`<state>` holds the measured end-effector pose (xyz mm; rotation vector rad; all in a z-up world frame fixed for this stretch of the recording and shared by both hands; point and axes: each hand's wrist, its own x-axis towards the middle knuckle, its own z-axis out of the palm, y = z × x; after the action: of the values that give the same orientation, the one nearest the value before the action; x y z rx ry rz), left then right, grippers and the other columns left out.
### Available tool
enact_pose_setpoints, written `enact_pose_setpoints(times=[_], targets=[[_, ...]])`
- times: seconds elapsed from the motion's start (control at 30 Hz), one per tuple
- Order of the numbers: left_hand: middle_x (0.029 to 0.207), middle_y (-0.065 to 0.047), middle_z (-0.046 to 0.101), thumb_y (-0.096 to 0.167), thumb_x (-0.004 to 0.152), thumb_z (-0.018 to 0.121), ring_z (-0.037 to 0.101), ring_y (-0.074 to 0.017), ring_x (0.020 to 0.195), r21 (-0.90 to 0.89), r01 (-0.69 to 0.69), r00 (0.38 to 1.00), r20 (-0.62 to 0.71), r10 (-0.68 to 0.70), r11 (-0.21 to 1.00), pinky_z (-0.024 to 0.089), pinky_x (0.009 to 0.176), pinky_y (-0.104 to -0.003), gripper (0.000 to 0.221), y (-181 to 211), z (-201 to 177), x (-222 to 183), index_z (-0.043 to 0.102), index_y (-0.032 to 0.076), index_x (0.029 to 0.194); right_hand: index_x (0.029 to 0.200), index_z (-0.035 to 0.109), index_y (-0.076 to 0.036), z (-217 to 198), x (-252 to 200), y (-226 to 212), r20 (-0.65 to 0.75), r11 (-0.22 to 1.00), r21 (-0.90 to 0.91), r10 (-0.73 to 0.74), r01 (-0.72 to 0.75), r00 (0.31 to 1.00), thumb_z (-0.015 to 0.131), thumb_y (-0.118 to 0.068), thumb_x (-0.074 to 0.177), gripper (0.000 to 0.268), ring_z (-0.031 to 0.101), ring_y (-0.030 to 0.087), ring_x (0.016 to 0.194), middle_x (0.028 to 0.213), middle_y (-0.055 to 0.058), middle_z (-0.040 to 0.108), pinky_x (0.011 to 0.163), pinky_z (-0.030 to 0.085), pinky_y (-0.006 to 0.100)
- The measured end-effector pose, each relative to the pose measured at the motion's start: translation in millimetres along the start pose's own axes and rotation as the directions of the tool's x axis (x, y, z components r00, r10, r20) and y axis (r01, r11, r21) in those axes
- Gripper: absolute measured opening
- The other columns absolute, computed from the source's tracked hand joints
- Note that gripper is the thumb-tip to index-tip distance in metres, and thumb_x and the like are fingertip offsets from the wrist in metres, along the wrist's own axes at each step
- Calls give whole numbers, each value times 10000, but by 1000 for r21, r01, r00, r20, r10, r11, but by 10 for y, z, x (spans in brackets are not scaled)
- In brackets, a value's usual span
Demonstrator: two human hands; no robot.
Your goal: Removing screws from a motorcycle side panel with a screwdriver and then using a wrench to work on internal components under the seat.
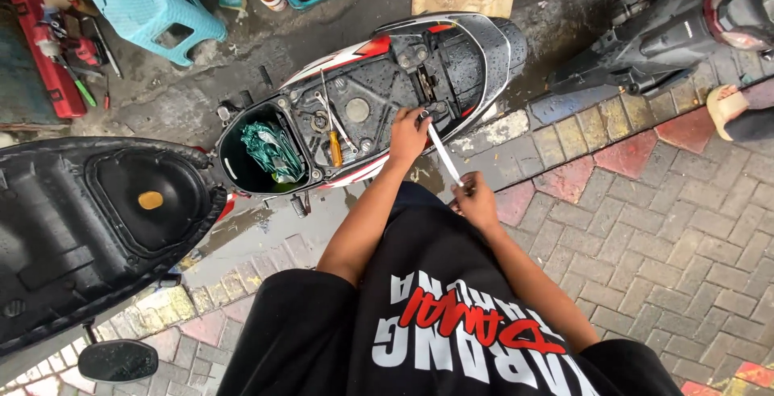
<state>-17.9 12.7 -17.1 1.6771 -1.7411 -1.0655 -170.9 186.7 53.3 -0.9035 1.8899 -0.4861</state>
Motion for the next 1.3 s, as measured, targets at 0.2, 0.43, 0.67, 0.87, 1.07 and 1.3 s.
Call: enact_pose_setpoints(times=[0.2, 0.43, 0.67, 0.87, 1.07, 1.3], targets=[[1171, -103, 614, 300, 1010, 676, 731, -360, 999, -9, 12, 999, 45, -12, 1000, 675, 799, -427, 302, -132, 133, 81, 703, 113, 1246, 1229, 688, -162, -455, 506, -189, 20, 999, -10, -47, 47, 999, 702, -284, 936, 318, 724, 283, 905, 980, 89, 752, 811, 510, 427], [1156, -189, 592, 74, 1082, 459, 700, -462, 997, -33, -44, 992, 114, 47, 999, 659, 793, -508, 281, -305, 136, 213, 671, 63, 1265, 1103, 789, -232, -915, 907, -635, 23, 792, -535, -333, 293, 943, 658, -359, 990, 214, 755, 353, 869, 827, 72, 779, 807, 599, 488], [1141, -196, 592, -69, 955, 550, 676, -480, 1054, 8, -117, 975, 189, 114, 993, 635, 866, -489, 321, -41, -153, 136, 653, 21, 1245, 1068, 779, -231, -1063, 676, -876, 65, 774, -574, -283, 268, 957, 659, -440, 965, 262, 735, 407, 974, 910, 122, 792, 902, 578, 535], [1130, -179, 596, -23, 993, 559, 694, -399, 1044, 89, -173, 969, 192, 153, 981, 632, 829, -433, 245, -32, -117, 187, 659, 5, 1216, 1069, 778, -211, -1519, 544, -715, -65, 837, -506, -278, 209, 958, 682, -482, 972, 303, 721, 434, 959, 862, 147, 770, 915, 551, 551], [1159, -211, 617, 26, 992, 606, 695, -365, 1078, 444, -327, 940, 247, 238, 834, 645, 760, -393, 204, -83, 37, 242, 657, -16, 1186, 1030, 781, -238, -1393, 362, -169, -146, 907, -405, -194, 121, 970, 701, -475, 959, 260, 719, 409, 949, 835, 117, 760, 904, 550, 533], [1226, -249, 577, 72, 1010, 574, 625, -357, 1188, 637, -462, 886, 356, 295, 617, 638, 786, -384, 215, 84, -131, 177, 625, 8, 1209, 961, 788, -238, -953, 131, -19, -90, 965, -236, -139, 115, 986, 707, -468, 939, 245, 724, 403, 897, 768, 107, 753, 849, 551, 520]])
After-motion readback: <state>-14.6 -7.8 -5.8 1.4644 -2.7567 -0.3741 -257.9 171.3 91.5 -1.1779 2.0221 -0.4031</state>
